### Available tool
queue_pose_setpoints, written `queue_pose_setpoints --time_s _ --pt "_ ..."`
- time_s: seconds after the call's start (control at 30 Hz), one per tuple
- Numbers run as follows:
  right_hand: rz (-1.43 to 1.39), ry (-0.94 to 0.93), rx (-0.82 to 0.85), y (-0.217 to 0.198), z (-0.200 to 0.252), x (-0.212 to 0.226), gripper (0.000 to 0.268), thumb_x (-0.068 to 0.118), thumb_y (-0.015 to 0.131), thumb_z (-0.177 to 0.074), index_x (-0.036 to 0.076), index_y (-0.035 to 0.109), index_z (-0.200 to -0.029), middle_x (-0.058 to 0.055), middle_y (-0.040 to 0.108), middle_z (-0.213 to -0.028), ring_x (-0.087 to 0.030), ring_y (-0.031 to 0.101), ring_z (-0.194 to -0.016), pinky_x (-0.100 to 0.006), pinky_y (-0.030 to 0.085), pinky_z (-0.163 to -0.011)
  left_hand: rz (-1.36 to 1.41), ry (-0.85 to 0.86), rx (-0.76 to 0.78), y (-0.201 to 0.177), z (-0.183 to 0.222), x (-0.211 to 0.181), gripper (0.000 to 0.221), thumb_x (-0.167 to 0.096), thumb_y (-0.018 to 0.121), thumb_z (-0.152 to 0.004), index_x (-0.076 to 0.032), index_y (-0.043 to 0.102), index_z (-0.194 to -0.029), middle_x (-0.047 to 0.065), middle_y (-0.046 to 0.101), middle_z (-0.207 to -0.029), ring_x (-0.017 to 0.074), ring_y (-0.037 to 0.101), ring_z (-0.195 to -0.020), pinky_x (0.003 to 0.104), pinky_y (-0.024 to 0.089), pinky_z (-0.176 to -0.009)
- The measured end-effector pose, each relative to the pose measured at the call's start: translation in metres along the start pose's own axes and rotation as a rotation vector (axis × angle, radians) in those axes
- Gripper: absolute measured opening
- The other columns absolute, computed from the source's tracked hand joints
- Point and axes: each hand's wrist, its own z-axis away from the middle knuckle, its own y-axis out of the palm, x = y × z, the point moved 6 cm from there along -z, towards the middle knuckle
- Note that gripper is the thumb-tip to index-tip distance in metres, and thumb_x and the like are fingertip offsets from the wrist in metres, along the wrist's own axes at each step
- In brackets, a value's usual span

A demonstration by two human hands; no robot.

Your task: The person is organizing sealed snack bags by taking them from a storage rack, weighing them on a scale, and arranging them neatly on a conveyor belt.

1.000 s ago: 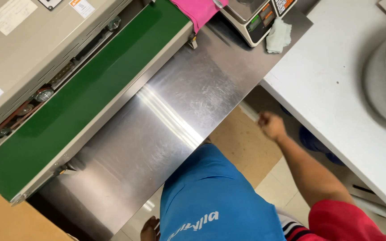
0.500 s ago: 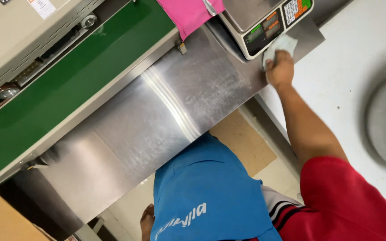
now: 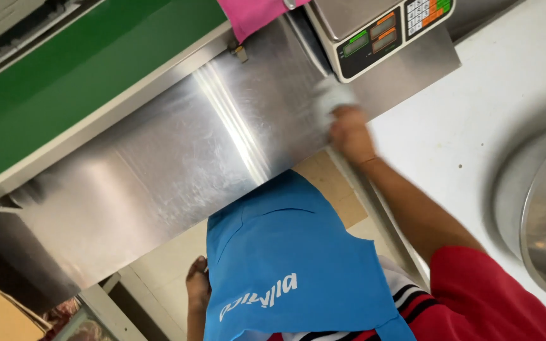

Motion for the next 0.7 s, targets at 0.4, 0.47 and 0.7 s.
queue_pose_setpoints --time_s 0.4,0.47,0.7 --pt "0.058 -0.166 -0.186 0.092 -0.006 0.096 0.035 0.017 0.066 -0.102 0.008 0.064 -0.136 -0.026 0.048 -0.152 -0.043 0.043 -0.144 -0.050 0.033 -0.121 0.652 -0.114 -0.126 -0.034 -0.022 0.076 0.046 -0.022 0.068 -0.102 0.001 0.056 -0.140 0.032 0.062 -0.132 0.0490 0.060 -0.125 0.062 0.050 -0.102" --pt "-0.034 -0.270 -0.096 0.141 -0.024 0.178 0.039 0.018 0.063 -0.103 0.011 0.061 -0.142 -0.025 0.046 -0.154 -0.043 0.040 -0.146 -0.052 0.033 -0.120 0.664 -0.133 -0.121 -0.043 -0.019 0.087 0.048 -0.024 0.068 -0.102 0.001 0.055 -0.141 0.033 0.061 -0.134 0.0500 0.058 -0.127 0.064 0.049 -0.103" --pt "-0.231 -1.042 0.322 0.333 0.016 0.396 0.054 0.013 0.057 -0.099 0.018 0.050 -0.153 -0.015 0.030 -0.168 -0.036 0.026 -0.156 -0.050 0.020 -0.130 0.702 -0.184 -0.135 -0.093 0.000 0.115 0.055 -0.026 0.063 -0.105 0.004 0.047 -0.148 0.032 0.059 -0.137 0.0517 0.055 -0.130 0.065 0.048 -0.102"
